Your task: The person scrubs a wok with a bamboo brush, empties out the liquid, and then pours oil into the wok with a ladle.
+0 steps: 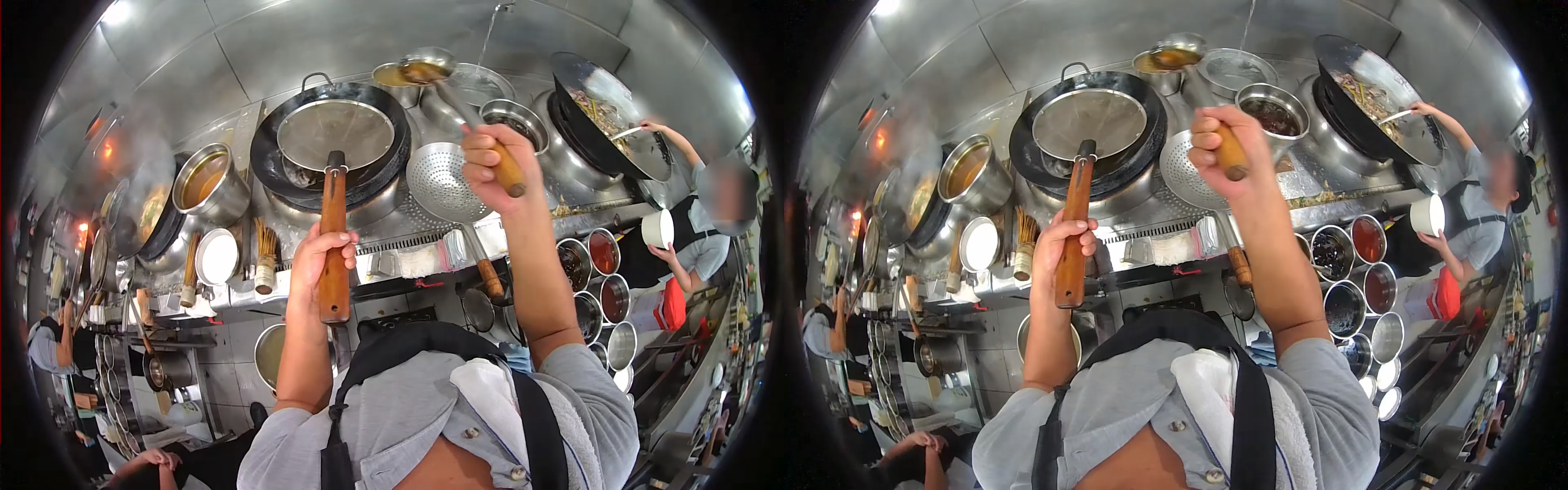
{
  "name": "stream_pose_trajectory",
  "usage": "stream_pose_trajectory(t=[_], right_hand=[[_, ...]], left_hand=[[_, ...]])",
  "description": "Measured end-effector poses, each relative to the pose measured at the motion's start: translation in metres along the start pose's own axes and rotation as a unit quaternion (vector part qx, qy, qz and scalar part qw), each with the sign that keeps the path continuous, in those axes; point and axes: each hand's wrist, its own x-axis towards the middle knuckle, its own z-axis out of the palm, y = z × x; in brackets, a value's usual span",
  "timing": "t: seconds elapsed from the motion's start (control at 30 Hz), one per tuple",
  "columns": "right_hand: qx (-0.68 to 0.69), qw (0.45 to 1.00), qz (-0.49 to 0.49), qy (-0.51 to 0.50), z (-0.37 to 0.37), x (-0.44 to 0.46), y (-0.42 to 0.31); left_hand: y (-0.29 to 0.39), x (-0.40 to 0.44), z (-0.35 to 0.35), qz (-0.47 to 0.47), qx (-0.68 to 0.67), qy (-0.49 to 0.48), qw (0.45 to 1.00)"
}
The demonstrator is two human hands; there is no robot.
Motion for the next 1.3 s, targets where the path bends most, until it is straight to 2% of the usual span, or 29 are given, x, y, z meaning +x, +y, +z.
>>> stream_pose_trajectory(t=[0.1, 0.17, 0.23, 0.3, 0.33, 0.47, 0.57, 0.7, 0.8, 0.9, 0.93, 1.0, 1.03, 1.07, 1.1, 1.13, 1.23, 1.3], right_hand=[[-0.056, 0.996, 0.042, 0.046, 0.007, 0.029, 0.029], [-0.198, 0.976, 0.019, 0.09, 0.008, 0.04, 0.055], [-0.344, 0.932, 0.01, 0.11, 0.001, 0.044, 0.072], [-0.49, 0.865, 0.014, 0.108, -0.016, 0.049, 0.083], [-0.53, 0.845, 0.03, 0.07, -0.028, 0.052, 0.082], [-0.588, 0.802, 0.027, 0.106, -0.053, 0.025, 0.067], [-0.594, 0.793, -0.01, 0.138, -0.072, -0.002, 0.04], [-0.653, 0.719, -0.067, 0.226, -0.086, -0.051, -0.012], [-0.83, 0.459, -0.085, 0.306, -0.107, -0.086, -0.047], [-0.897, 0.286, -0.065, 0.331, -0.159, -0.101, -0.076], [-0.914, 0.237, -0.107, 0.311, -0.19, -0.099, -0.089], [-0.765, 0.534, -0.039, 0.357, -0.174, -0.081, -0.1], [-0.655, 0.663, -0.008, 0.362, -0.166, -0.069, -0.102], [-0.485, 0.803, -0.001, 0.346, -0.164, -0.06, -0.108], [-0.293, 0.905, 0.006, 0.309, -0.163, -0.051, -0.115], [-0.089, 0.963, 0.014, 0.254, -0.159, -0.046, -0.117], [0.089, 0.978, -0.078, 0.169, -0.151, -0.038, -0.103], [0.136, 0.978, -0.092, 0.132, -0.146, -0.038, -0.094]], left_hand=[[-0.001, 0.003, -0.002, 0.007, -0.002, -0.008, 1.0], [0.0, 0.003, -0.001, 0.013, -0.009, -0.012, 1.0], [0.001, 0.002, -0.003, 0.019, -0.011, -0.005, 1.0], [0.001, 0.003, -0.004, 0.023, -0.014, -0.001, 1.0], [0.001, 0.004, -0.004, 0.023, -0.021, 0.0, 1.0], [0.006, 0.002, -0.005, 0.018, -0.047, 0.001, 0.999], [0.008, 0.003, -0.01, 0.012, -0.061, -0.005, 0.998], [0.009, 0.006, -0.015, 0.002, -0.06, -0.008, 0.998], [0.006, 0.006, -0.016, 0.003, -0.067, -0.008, 0.998], [0.004, 0.005, -0.019, -0.001, -0.063, -0.011, 0.998], [0.005, 0.002, -0.013, 0.007, -0.056, -0.011, 0.998], [0.003, 0.005, -0.014, 0.003, -0.054, -0.014, 0.998], [0.003, 0.007, -0.016, 0.001, -0.051, -0.017, 0.999], [0.004, 0.009, -0.017, -0.002, -0.051, -0.023, 0.998], [0.005, 0.009, -0.017, -0.004, -0.053, -0.028, 0.998], [0.005, 0.009, -0.016, -0.006, -0.056, -0.031, 0.998], [0.004, 0.007, -0.013, -0.004, -0.06, -0.033, 0.998], [0.004, 0.004, -0.012, -0.002, -0.06, -0.029, 0.998]])
